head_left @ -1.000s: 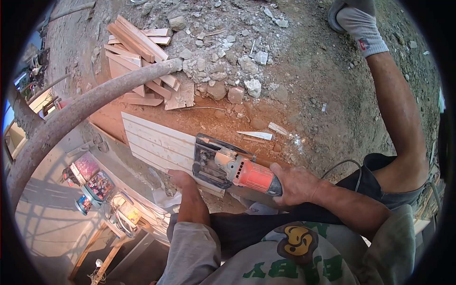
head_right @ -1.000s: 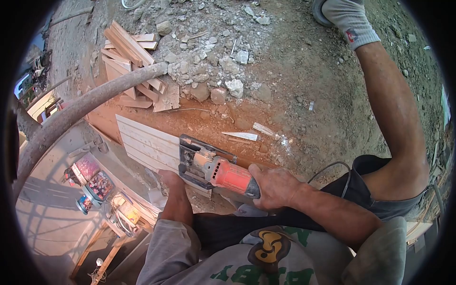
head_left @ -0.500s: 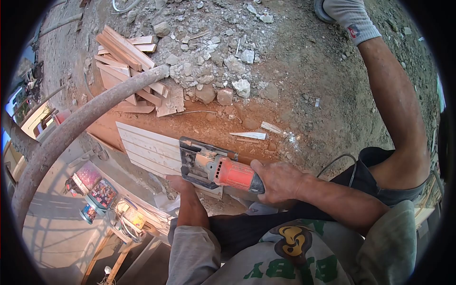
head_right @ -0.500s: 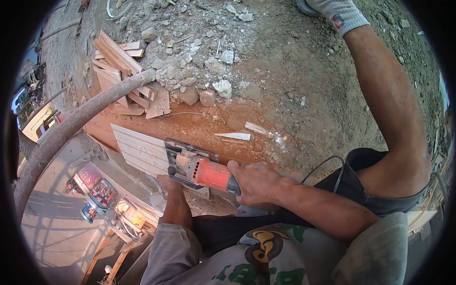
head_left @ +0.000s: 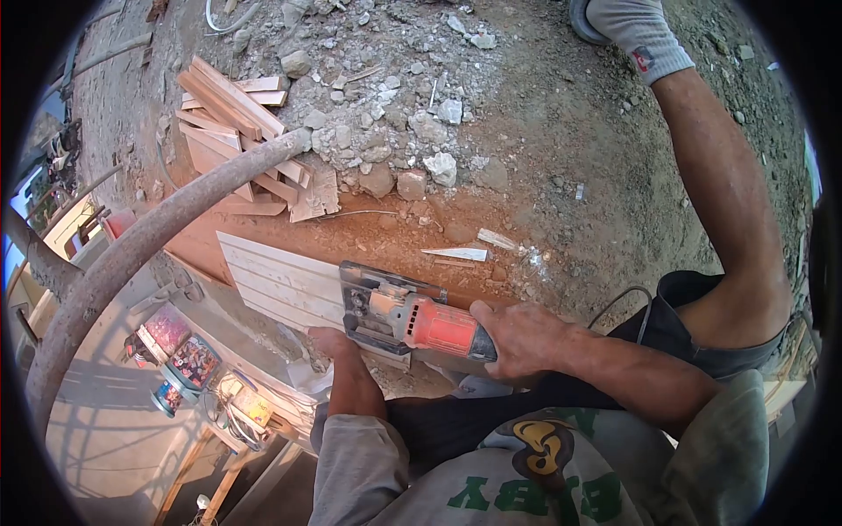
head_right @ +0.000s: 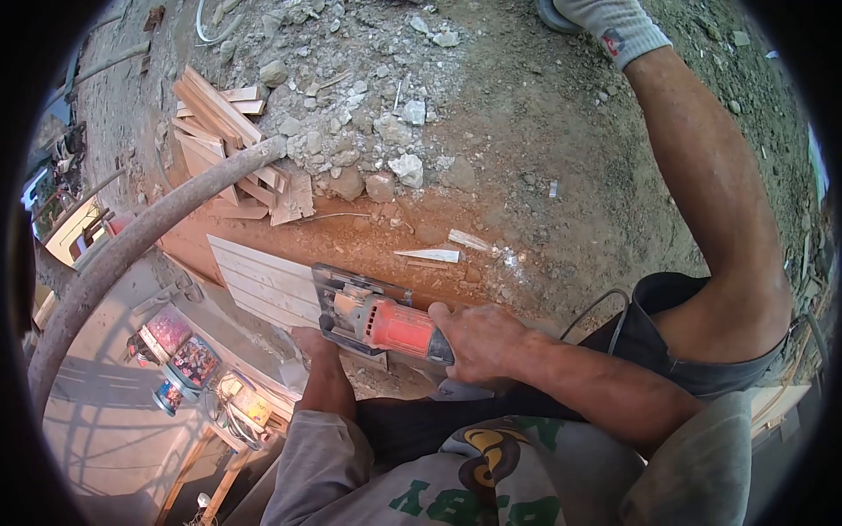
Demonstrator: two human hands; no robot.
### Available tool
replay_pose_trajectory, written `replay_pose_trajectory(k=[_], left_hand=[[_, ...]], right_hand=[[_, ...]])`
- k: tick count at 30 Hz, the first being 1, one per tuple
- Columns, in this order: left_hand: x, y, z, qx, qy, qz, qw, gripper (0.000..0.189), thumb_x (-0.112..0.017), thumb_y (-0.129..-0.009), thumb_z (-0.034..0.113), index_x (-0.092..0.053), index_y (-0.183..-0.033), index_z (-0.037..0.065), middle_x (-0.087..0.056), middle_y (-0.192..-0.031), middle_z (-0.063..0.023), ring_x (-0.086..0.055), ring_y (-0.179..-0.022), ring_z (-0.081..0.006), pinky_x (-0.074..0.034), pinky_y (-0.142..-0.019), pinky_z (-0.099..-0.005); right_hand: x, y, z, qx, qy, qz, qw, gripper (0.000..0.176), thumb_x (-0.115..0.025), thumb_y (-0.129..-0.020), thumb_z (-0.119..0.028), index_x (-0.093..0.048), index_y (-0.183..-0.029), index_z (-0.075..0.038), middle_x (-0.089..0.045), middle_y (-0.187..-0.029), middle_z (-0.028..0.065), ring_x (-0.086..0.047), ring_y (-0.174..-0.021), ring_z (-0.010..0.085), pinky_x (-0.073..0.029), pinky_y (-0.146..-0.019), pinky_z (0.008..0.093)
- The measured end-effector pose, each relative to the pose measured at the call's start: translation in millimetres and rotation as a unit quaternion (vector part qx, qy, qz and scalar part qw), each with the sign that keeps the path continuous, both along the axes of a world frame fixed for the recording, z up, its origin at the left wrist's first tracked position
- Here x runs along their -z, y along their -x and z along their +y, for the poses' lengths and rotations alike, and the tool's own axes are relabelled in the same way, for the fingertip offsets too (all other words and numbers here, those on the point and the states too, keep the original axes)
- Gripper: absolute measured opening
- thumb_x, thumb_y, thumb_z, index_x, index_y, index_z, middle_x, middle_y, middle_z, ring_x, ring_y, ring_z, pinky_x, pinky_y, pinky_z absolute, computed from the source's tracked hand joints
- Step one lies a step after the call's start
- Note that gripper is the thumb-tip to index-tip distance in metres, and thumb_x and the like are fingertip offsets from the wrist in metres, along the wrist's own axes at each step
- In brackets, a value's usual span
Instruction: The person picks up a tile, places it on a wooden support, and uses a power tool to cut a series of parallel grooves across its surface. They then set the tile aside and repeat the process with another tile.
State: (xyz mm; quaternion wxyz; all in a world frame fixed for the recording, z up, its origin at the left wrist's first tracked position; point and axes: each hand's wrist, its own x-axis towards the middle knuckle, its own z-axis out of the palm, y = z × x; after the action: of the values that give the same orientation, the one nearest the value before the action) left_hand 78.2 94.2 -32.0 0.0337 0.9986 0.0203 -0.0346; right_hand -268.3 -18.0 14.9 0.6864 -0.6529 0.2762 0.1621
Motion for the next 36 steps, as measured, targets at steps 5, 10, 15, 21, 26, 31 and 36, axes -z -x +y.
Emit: replay_pose_trajectory(k=[5,10,15,21,26,31,36], left_hand=[[33,-50,46,-0.046,0.073,-0.031,0.996,0.088,-0.025,-0.099,0.060,-0.056,-0.120,-0.020,-0.057,-0.121,-0.0391,-0.057,-0.113,-0.0501,-0.044,-0.099,-0.0507],[40,-58,50,-0.079,0.078,-0.046,0.993,0.090,-0.026,-0.099,0.060,-0.053,-0.119,-0.023,-0.056,-0.120,-0.0419,-0.058,-0.112,-0.0512,-0.044,-0.099,-0.0515],[39,-55,48,-0.073,0.124,-0.045,0.989,0.087,-0.028,-0.099,0.059,-0.048,-0.122,-0.023,-0.056,-0.118,-0.0423,-0.057,-0.110,-0.0521,-0.044,-0.097,-0.0537],[40,-60,52,-0.103,0.107,-0.019,0.989,0.081,-0.029,-0.099,0.059,-0.052,-0.119,-0.016,-0.057,-0.117,-0.0411,-0.058,-0.108,-0.0522,-0.045,-0.096,-0.0555],[40,-59,52,-0.120,0.112,-0.024,0.986,0.081,-0.028,-0.099,0.060,-0.052,-0.121,-0.014,-0.058,-0.116,-0.0395,-0.059,-0.109,-0.0511,-0.045,-0.095,-0.0553],[33,-53,43,-0.104,0.101,-0.017,0.989,0.084,-0.024,-0.099,0.061,-0.055,-0.122,-0.014,-0.059,-0.117,-0.0381,-0.059,-0.108,-0.0507,-0.046,-0.094,-0.0551],[28,-48,41,-0.101,0.094,-0.015,0.990,0.084,-0.023,-0.099,0.061,-0.055,-0.123,-0.013,-0.057,-0.121,-0.0374,-0.057,-0.112,-0.0499,-0.042,-0.099,-0.0538]], right_hand=[[-2,1,0,-0.005,-0.005,-0.002,1.000,0.054,-0.073,-0.076,-0.025,-0.041,-0.112,0.001,-0.066,-0.099,0.0250,-0.066,-0.098,0.0406,-0.052,-0.086,0.0481],[-1,-8,-6,-0.014,-0.014,0.006,1.000,0.055,-0.073,-0.076,-0.026,-0.041,-0.111,0.001,-0.066,-0.095,0.0262,-0.066,-0.098,0.0418,-0.051,-0.087,0.0484],[2,-19,-11,-0.019,0.012,-0.007,1.000,0.056,-0.073,-0.075,-0.028,-0.042,-0.112,0.001,-0.066,-0.095,0.0272,-0.065,-0.098,0.0427,-0.051,-0.087,0.0484],[0,-31,-21,-0.035,0.023,-0.003,0.999,0.059,-0.074,-0.074,-0.031,-0.043,-0.113,0.002,-0.066,-0.096,0.0278,-0.065,-0.098,0.0424,-0.051,-0.087,0.0482],[1,-38,-25,-0.035,0.031,-0.013,0.999,0.061,-0.074,-0.073,-0.031,-0.043,-0.114,0.002,-0.066,-0.096,0.0280,-0.065,-0.098,0.0427,-0.051,-0.087,0.0490],[-2,-47,-31,-0.042,0.008,0.005,0.999,0.061,-0.074,-0.073,-0.031,-0.044,-0.114,0.003,-0.066,-0.098,0.0288,-0.065,-0.099,0.0436,-0.051,-0.088,0.0493],[-7,-57,-36,-0.043,0.009,0.006,0.999,0.062,-0.074,-0.073,-0.031,-0.043,-0.114,0.004,-0.066,-0.097,0.0293,-0.065,-0.099,0.0442,-0.050,-0.089,0.0490]])
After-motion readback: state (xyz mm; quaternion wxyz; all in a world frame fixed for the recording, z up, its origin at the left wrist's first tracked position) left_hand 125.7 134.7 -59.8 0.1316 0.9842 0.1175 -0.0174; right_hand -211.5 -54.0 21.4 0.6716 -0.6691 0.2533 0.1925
